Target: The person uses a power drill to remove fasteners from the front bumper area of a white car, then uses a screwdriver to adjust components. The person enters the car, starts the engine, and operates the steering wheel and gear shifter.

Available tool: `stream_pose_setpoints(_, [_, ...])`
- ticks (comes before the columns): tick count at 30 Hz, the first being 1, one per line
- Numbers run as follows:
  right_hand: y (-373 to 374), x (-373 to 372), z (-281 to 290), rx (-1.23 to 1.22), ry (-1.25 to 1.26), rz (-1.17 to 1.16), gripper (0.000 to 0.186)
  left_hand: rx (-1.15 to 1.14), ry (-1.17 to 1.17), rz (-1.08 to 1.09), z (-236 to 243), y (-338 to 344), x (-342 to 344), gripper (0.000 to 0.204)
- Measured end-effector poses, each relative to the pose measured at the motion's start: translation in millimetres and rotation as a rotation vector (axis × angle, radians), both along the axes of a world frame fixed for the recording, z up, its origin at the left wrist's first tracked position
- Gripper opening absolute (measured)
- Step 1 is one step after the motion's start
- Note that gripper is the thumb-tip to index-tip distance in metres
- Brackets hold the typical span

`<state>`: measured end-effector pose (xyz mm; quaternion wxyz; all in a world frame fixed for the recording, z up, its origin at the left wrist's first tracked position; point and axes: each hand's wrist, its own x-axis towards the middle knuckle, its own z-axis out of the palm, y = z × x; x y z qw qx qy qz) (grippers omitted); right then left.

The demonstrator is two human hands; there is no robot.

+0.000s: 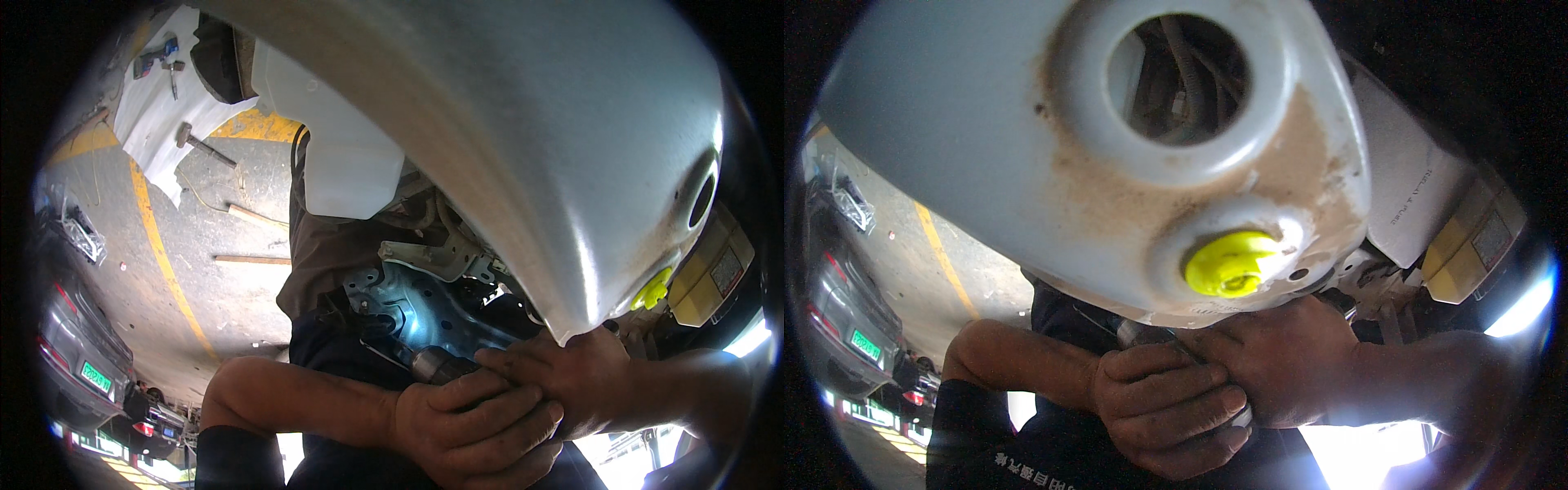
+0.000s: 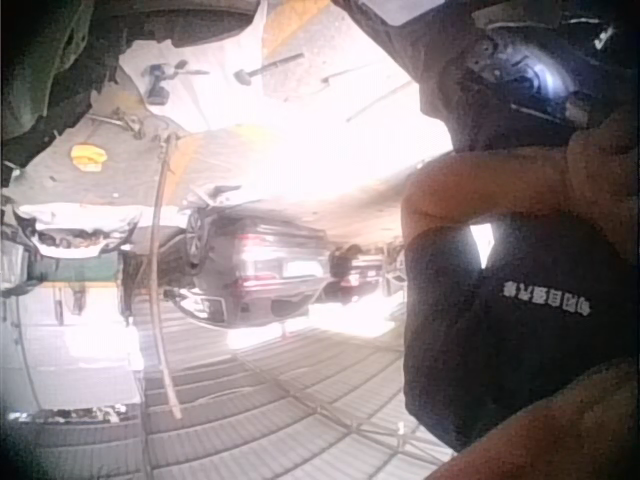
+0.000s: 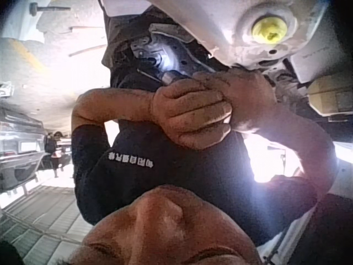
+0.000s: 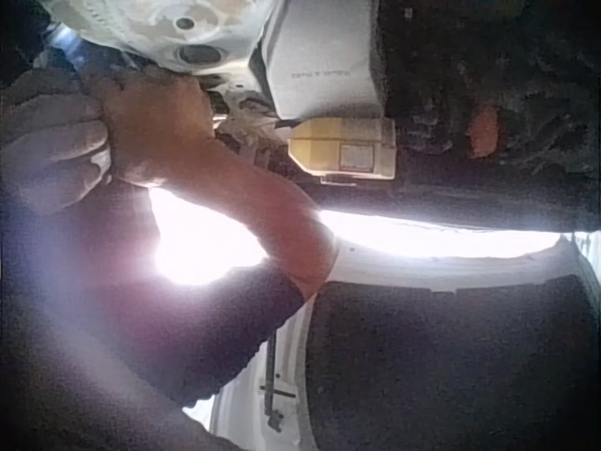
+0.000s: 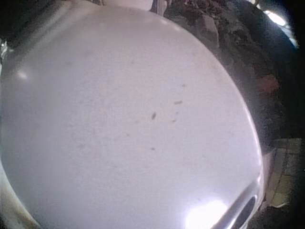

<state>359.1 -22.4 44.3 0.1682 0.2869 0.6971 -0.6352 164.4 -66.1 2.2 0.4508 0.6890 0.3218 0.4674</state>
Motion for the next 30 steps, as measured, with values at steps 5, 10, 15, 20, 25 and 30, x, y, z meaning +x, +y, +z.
stream_pose_setpoints(5, [-1.2, 0.4, 1.0, -0.012, -0.018, 0.027, 0.083, 0.007, -0.001, 0.009, -0.4, -1.6, 0.8, 0.014])
stream_pose_setpoints(10, [3.6, -0.9, 1.5, -0.024, -0.021, 0.007, 0.081, 0.006, 0.011, -0.08, 0.4, 5.3, -5.3, 0.015])
stream_pose_setpoints(15, [-1.4, -0.1, 0.3, 0.021, 0.007, 0.029, 0.079, -0.064, 0.047, -0.255, 8.1, 14.0, -18.4, 0.019])
stream_pose_setpoints(20, [-2.8, -0.5, -2.7, -0.019, 0.001, 0.075, 0.081, -0.081, 0.028, -0.24, 6.5, 15.1, -16.3, 0.018])
stream_pose_setpoints(25, [6.0, -0.5, 2.7, -0.11, -0.047, 0.012, 0.082, -0.013, 0.051, -0.34, 6.8, 17.8, -18.0, 0.021])
stream_pose_setpoints(30, [3.9, 16.1, 13.6, -0.037, 0.014, -0.151, 0.064, -0.031, -0.004, -0.285, 5.6, 10.5, -24.2, 0.024])
